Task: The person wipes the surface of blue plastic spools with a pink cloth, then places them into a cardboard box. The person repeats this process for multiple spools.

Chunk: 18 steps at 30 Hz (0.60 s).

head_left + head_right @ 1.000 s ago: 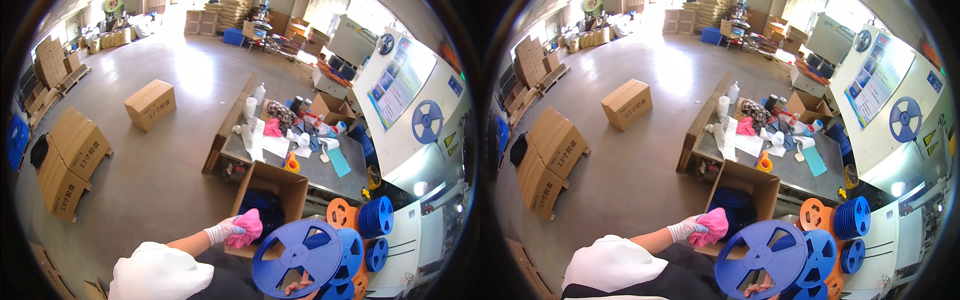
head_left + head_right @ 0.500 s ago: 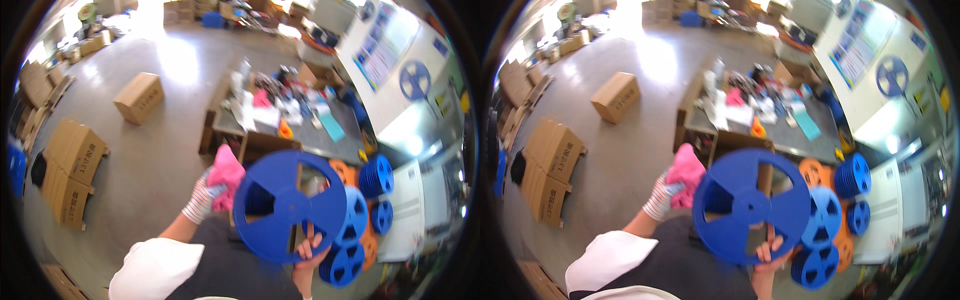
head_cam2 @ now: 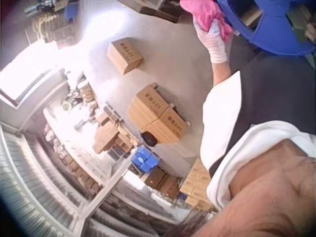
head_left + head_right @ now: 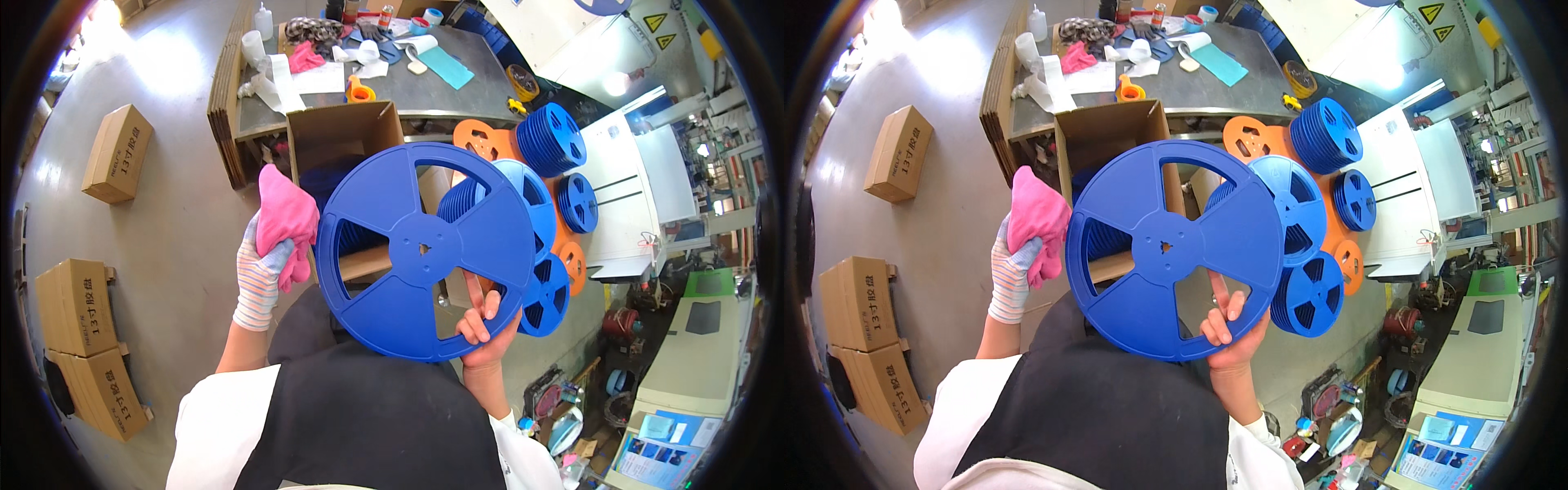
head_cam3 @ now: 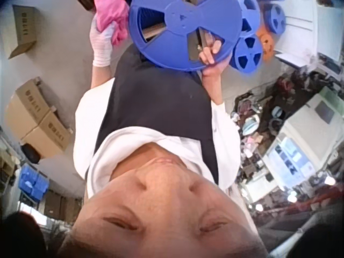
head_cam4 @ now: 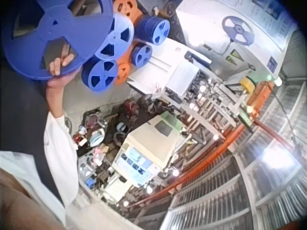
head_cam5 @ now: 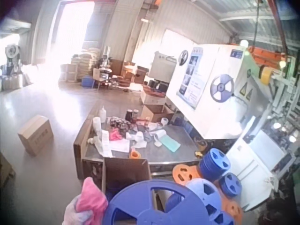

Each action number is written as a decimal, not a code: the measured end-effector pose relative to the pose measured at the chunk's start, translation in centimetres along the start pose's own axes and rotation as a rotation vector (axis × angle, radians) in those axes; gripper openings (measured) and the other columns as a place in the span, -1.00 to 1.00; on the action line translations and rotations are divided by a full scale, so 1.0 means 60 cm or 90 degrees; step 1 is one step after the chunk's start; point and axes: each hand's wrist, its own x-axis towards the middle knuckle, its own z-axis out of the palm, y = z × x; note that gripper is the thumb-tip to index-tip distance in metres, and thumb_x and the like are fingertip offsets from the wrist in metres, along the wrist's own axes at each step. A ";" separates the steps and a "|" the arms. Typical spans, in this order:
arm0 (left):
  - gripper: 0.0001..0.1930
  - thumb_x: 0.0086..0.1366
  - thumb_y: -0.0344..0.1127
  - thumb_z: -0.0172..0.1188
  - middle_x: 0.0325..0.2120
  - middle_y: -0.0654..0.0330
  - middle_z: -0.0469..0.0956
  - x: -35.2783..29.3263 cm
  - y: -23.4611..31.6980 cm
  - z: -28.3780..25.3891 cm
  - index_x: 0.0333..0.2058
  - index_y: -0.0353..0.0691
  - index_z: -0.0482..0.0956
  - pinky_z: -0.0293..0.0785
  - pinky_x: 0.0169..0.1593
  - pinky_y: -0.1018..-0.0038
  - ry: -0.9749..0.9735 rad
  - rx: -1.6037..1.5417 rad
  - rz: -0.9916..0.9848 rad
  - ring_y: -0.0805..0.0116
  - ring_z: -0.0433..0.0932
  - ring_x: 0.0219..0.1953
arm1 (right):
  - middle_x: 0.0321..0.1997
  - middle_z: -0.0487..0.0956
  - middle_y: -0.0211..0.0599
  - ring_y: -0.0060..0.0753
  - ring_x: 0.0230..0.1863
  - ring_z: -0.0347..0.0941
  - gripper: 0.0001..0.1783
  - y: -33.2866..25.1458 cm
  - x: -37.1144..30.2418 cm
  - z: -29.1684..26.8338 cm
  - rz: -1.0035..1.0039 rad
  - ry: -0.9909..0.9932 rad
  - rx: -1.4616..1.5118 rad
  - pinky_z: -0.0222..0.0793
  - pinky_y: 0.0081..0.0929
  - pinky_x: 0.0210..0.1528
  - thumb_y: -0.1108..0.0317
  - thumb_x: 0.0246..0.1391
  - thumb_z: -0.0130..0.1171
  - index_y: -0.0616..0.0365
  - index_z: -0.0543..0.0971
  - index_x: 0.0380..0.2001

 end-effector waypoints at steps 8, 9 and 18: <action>-0.43 0.15 -0.33 0.29 0.07 -0.08 0.51 0.011 -0.070 0.135 0.15 -0.34 0.44 0.40 0.21 0.37 -0.181 -0.165 -0.281 0.15 0.49 0.15 | 0.48 0.19 -0.08 -0.57 -0.74 0.19 -0.32 0.022 -0.016 0.018 0.067 0.067 -0.069 0.07 -0.56 -0.62 -0.26 0.29 -0.19 0.20 0.36 -0.54; -0.43 0.14 -0.34 0.26 0.11 -0.10 0.46 -0.008 -0.061 0.161 0.15 -0.33 0.43 0.38 0.23 0.31 -0.300 0.025 -0.172 0.09 0.45 0.18 | 0.48 0.19 -0.11 -0.58 -0.74 0.17 -0.31 0.028 -0.015 0.026 0.070 0.076 -0.088 0.05 -0.56 -0.62 -0.27 0.28 -0.19 0.19 0.36 -0.55; -0.37 -0.02 -0.46 0.15 0.18 -0.16 0.40 0.013 -0.069 0.182 0.14 -0.31 0.46 0.29 0.30 0.12 -0.441 0.652 0.335 -0.22 0.38 0.20 | 0.47 0.23 -0.19 -0.61 -0.75 0.09 -0.24 0.035 -0.027 0.038 0.076 0.096 -0.184 -0.02 -0.56 -0.60 -0.37 0.25 -0.25 0.17 0.32 -0.61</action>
